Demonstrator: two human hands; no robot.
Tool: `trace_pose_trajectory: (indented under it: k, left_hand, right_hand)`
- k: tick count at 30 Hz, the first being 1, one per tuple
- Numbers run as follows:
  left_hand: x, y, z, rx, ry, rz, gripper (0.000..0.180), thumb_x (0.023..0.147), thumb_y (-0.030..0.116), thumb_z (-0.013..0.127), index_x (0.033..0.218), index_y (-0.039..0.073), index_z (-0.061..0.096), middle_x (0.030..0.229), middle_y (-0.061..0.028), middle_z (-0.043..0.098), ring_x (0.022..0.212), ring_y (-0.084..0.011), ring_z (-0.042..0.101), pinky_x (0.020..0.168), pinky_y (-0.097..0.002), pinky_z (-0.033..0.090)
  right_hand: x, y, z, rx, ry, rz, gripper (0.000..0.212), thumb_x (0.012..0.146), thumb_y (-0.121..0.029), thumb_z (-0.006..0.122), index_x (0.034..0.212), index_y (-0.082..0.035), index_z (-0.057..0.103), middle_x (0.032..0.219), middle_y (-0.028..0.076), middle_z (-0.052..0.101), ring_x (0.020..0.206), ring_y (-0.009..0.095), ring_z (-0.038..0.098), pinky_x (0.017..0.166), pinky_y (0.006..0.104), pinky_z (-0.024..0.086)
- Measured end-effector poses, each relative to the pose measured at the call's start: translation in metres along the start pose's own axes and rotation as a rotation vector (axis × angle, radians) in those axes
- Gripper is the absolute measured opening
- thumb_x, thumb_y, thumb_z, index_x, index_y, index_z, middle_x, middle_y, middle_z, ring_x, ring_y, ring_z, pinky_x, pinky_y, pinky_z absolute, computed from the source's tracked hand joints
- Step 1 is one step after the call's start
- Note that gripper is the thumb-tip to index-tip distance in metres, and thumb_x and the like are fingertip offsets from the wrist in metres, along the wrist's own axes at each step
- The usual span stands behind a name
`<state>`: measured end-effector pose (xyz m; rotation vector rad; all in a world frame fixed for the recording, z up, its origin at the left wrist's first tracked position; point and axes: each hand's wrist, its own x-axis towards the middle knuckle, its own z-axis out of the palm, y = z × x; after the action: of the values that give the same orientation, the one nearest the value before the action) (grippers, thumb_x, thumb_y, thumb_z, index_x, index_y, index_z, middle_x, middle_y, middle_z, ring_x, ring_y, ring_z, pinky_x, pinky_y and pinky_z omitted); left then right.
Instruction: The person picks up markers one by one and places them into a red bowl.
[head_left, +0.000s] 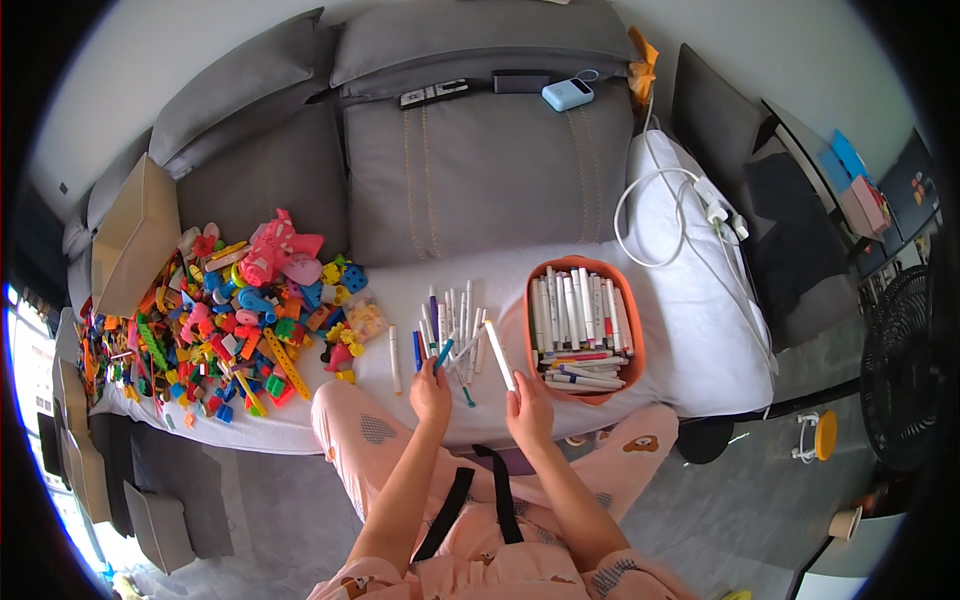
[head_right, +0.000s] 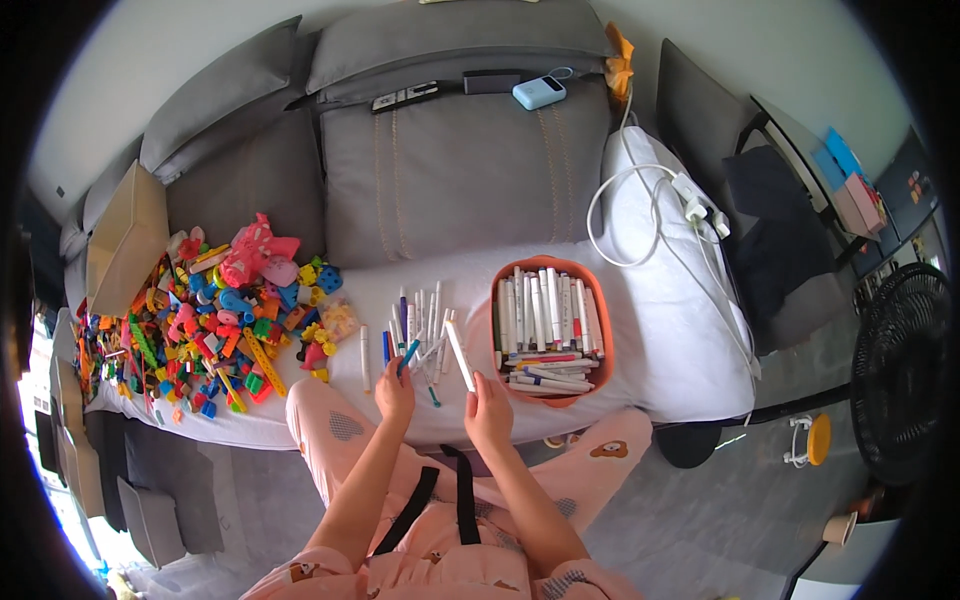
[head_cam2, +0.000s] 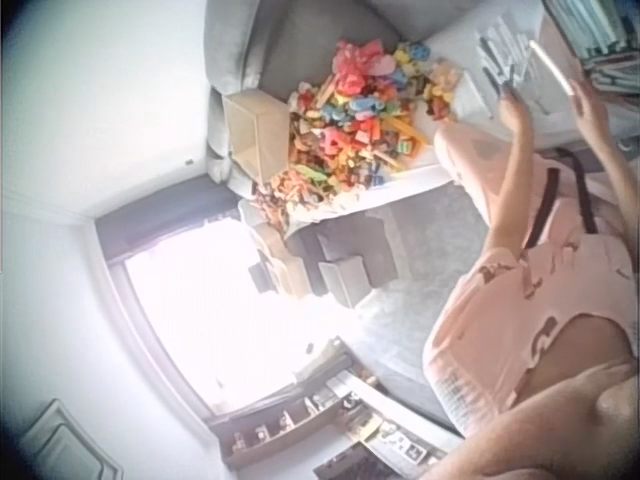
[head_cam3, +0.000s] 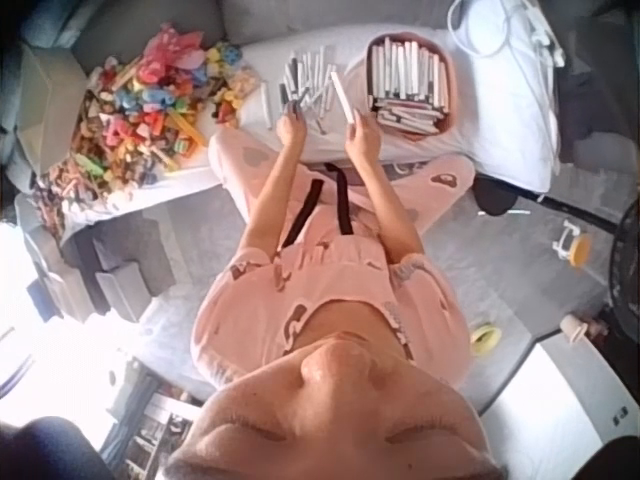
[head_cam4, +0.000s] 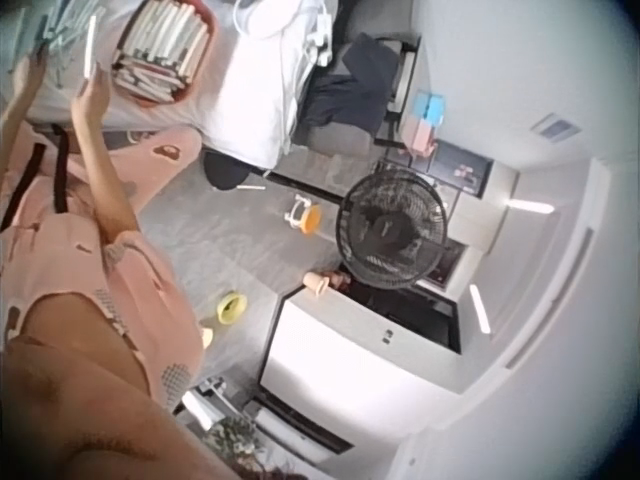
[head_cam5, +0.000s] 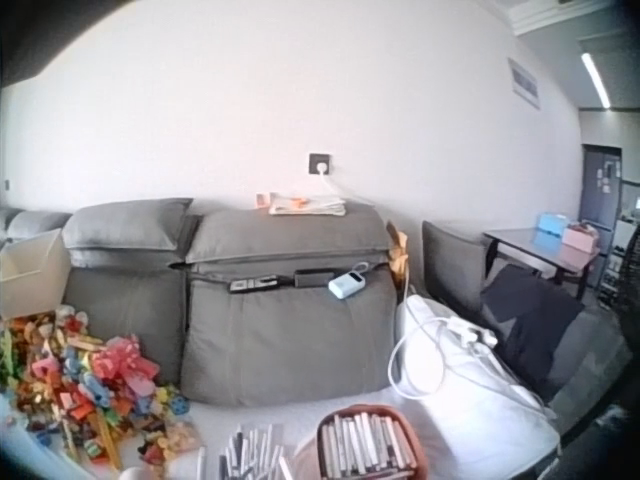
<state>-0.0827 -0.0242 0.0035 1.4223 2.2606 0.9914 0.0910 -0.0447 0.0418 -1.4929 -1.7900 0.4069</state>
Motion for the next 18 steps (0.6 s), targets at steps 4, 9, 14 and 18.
trace_pose_trajectory:
  k: [4, 9, 14, 18]
  left_hand:
    - [0.000, 0.018, 0.004, -0.092, 0.177, 0.115, 0.019, 0.087, 0.013, 0.056, 0.104, 0.005, 0.061, 0.086, -0.0134, 0.064, 0.081, -0.0325, 0.057, 0.071, -0.0411, 0.046]
    - [-0.003, 0.090, 0.019, -0.338, 0.052, 0.323, 0.021, 0.083, 0.006, 0.059, 0.104, 0.008, 0.063, 0.089, -0.0122, 0.063, 0.085, -0.0307, 0.056, 0.076, -0.0401, 0.044]
    - [-0.016, 0.141, 0.047, -0.271, -0.134, 0.674, 0.023, 0.079, 0.006, 0.063, 0.101, 0.009, 0.064, 0.094, -0.0103, 0.063, 0.097, -0.0305, 0.054, 0.082, -0.0405, 0.043]
    - [-0.020, 0.126, 0.051, -0.380, -0.036, 0.646, 0.020, 0.078, 0.006, 0.063, 0.098, 0.008, 0.064, 0.099, -0.0089, 0.061, 0.094, -0.0310, 0.054, 0.083, -0.0404, 0.042]
  right_hand:
    - [0.016, 0.008, -0.060, -0.022, 0.131, -0.136, 0.030, 0.077, 0.001, 0.059, 0.106, -0.006, 0.061, 0.099, 0.013, 0.060, 0.090, 0.032, 0.056, 0.079, 0.0409, 0.046]
    - [0.026, 0.063, -0.113, -0.074, 0.139, -0.165, 0.032, 0.072, 0.009, 0.057, 0.100, -0.006, 0.061, 0.097, 0.012, 0.059, 0.092, 0.033, 0.056, 0.080, 0.0407, 0.046]
    - [0.024, 0.089, -0.125, -0.078, 0.133, -0.067, 0.028, 0.071, 0.009, 0.057, 0.094, -0.005, 0.062, 0.096, 0.012, 0.060, 0.091, 0.033, 0.057, 0.080, 0.0409, 0.047]
    - [0.019, 0.068, -0.106, -0.068, 0.222, -0.086, 0.026, 0.070, 0.010, 0.056, 0.091, -0.005, 0.062, 0.096, 0.011, 0.060, 0.089, 0.032, 0.058, 0.076, 0.0407, 0.048]
